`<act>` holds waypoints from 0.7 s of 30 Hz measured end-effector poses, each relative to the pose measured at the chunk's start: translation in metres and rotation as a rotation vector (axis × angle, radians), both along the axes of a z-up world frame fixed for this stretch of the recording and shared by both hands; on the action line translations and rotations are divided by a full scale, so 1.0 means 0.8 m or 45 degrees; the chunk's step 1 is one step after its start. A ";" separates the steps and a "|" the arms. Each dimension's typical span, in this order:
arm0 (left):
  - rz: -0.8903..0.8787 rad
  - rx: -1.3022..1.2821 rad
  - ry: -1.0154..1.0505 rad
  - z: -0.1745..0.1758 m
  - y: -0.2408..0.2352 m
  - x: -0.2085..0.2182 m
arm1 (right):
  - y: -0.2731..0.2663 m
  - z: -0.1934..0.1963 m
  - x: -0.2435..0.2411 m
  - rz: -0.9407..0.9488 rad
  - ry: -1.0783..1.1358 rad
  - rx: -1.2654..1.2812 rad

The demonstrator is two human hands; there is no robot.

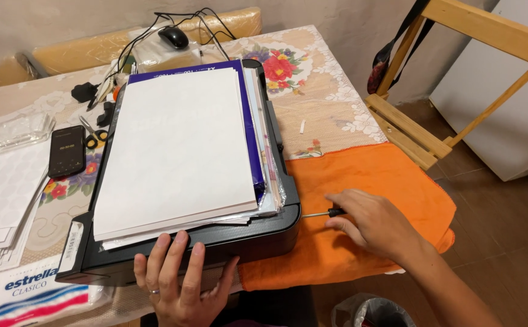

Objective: The person uses a screwdriver to remove screws from the front panel of a printer. They then detach the front cover and set it aside on the table.

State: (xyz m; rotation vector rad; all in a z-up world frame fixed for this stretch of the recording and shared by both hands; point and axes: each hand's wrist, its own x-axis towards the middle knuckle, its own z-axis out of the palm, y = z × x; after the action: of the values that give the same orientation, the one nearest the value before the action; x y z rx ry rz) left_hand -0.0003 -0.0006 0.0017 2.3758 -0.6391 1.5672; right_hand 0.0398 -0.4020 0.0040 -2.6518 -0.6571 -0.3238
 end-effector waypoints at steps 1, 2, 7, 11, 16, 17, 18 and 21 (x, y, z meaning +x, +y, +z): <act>0.003 -0.001 0.002 0.000 0.000 -0.001 | 0.002 -0.002 0.001 0.003 0.002 -0.001; 0.004 -0.007 0.011 0.000 -0.001 -0.003 | 0.003 -0.005 0.002 0.026 -0.122 -0.031; -0.001 0.009 -0.013 0.000 0.000 -0.001 | 0.015 0.014 -0.001 0.109 -0.423 0.068; -0.010 -0.002 -0.011 0.003 -0.001 0.001 | 0.008 0.008 0.001 0.057 -0.331 0.042; -0.007 0.004 0.008 0.001 0.000 -0.001 | 0.002 -0.006 -0.002 0.046 -0.279 -0.119; -0.011 0.009 0.007 0.001 0.001 -0.001 | 0.005 -0.001 -0.003 0.040 -0.328 -0.090; -0.016 0.015 0.005 0.001 0.002 0.000 | 0.008 0.005 -0.005 0.033 -0.378 -0.062; -0.001 0.027 0.017 0.005 0.001 -0.003 | 0.017 0.015 -0.011 0.041 -0.449 -0.020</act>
State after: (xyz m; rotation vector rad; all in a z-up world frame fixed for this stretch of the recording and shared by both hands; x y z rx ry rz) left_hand -0.0023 0.0005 0.0055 2.3986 -0.6569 1.5503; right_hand 0.0314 -0.3882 0.0157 -2.6177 -0.8092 -0.7911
